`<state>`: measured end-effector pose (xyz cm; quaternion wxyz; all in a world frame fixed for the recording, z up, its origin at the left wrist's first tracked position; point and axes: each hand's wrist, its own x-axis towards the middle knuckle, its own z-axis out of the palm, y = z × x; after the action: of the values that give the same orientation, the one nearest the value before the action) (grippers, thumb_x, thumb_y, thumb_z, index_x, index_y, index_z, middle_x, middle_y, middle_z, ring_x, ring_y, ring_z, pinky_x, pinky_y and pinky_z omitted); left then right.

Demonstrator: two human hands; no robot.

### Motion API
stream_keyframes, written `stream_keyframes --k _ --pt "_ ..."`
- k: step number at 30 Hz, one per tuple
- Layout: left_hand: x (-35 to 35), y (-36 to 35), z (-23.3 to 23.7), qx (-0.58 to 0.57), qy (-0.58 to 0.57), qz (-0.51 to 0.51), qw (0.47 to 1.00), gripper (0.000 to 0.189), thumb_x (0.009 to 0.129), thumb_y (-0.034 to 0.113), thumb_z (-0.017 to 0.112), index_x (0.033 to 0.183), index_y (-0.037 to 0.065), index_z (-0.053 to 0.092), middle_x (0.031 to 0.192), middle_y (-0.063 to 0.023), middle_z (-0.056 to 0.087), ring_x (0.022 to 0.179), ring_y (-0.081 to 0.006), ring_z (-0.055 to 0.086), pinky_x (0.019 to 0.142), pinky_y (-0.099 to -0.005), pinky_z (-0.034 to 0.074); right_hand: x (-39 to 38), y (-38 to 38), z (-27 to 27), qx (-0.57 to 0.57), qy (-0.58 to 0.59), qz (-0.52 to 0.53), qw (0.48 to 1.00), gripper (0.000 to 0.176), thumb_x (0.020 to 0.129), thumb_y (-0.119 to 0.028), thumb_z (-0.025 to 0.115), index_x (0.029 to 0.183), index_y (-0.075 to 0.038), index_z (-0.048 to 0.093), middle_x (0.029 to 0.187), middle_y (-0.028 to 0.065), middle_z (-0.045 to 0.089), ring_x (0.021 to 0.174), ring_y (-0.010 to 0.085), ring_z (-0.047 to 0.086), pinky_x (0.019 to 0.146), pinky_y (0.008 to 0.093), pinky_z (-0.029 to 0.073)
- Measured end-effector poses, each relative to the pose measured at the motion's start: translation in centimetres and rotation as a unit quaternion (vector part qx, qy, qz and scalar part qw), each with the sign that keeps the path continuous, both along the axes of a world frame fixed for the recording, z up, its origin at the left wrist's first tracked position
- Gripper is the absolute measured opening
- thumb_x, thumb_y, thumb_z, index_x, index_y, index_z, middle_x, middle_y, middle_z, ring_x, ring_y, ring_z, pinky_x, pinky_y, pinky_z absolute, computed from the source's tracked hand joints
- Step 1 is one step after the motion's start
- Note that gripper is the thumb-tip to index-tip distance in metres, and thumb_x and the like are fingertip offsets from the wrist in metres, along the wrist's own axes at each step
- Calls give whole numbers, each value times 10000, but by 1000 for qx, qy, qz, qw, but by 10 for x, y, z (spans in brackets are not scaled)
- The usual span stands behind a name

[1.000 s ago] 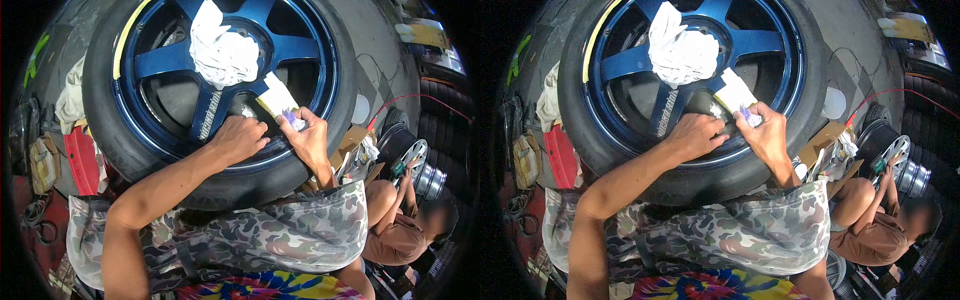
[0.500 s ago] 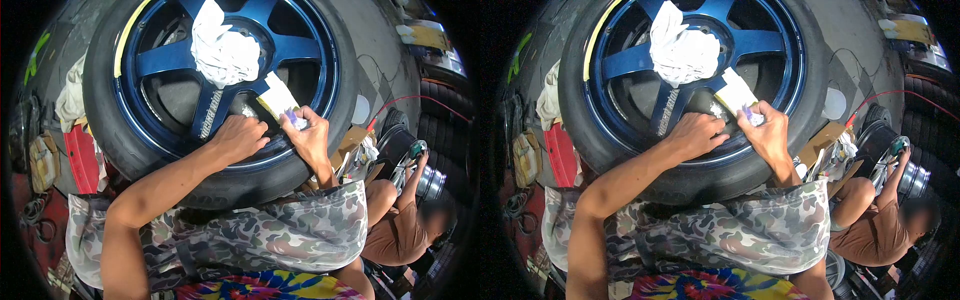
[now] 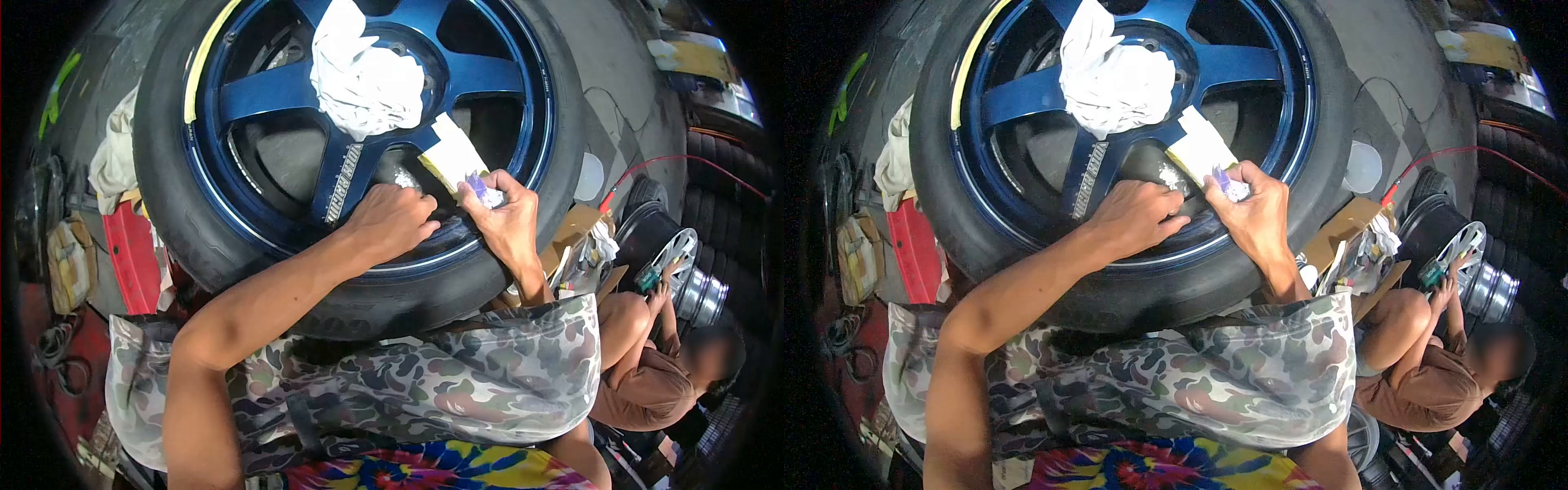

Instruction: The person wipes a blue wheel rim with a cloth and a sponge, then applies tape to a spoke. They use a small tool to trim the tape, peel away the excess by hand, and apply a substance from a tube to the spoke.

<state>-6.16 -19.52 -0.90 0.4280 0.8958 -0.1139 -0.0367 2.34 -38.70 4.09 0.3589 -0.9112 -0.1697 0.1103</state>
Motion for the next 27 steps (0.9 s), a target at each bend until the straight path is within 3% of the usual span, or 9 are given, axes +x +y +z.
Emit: stream_keyframes --k 4,9,11,15,19,21,27 --pt "-1 0 -3 12 6 -1 1000 257 916 242 788 857 7 701 739 -193 706 732 -402 717 689 -504 561 7 5 3 -15 -15 -73 997 266 865 -230 853 887 17 756 744 138 755 683 123 698 647 332 557" --pt "0 1 -2 16 15 0 1000 259 914 246 790 856 9 703 723 -196 700 718 -403 714 683 -507 561 1 4 5 -17 -10 -5 1000 262 865 -226 852 881 16 754 740 136 756 678 131 706 641 328 559" --pt "1 0 -1 21 18 -16 1000 245 914 256 786 918 16 738 785 -194 732 774 -388 740 720 -490 584 6 4 3 -10 -13 -69 997 248 866 -216 847 873 12 749 737 134 751 683 124 699 654 319 558" --pt "2 2 0 29 24 -13 999 250 913 259 787 916 15 737 784 -194 730 772 -389 739 723 -489 585 0 2 0 3 -11 2 1000 231 867 -203 844 881 6 747 734 127 743 696 110 684 645 320 550" --pt "-2 -1 -3 14 7 -6 1000 252 908 247 793 892 7 719 767 -193 717 756 -397 725 707 -495 573 3 5 5 -18 11 -74 997 253 866 -211 849 886 18 744 749 118 753 714 103 684 665 315 556" --pt "-1 0 -2 9 -2 2 1000 253 905 232 798 869 0 701 754 -192 706 739 -407 712 688 -502 561 -1 2 1 7 -14 4 1000 256 873 -215 842 890 21 746 737 116 748 695 104 681 649 320 555" --pt "-2 -2 -5 -4 -19 4 1000 248 908 225 790 864 1 694 766 -182 710 754 -402 713 699 -511 556 0 6 5 -29 -14 -77 997 256 859 -217 844 864 15 737 718 117 731 687 99 661 644 317 546"
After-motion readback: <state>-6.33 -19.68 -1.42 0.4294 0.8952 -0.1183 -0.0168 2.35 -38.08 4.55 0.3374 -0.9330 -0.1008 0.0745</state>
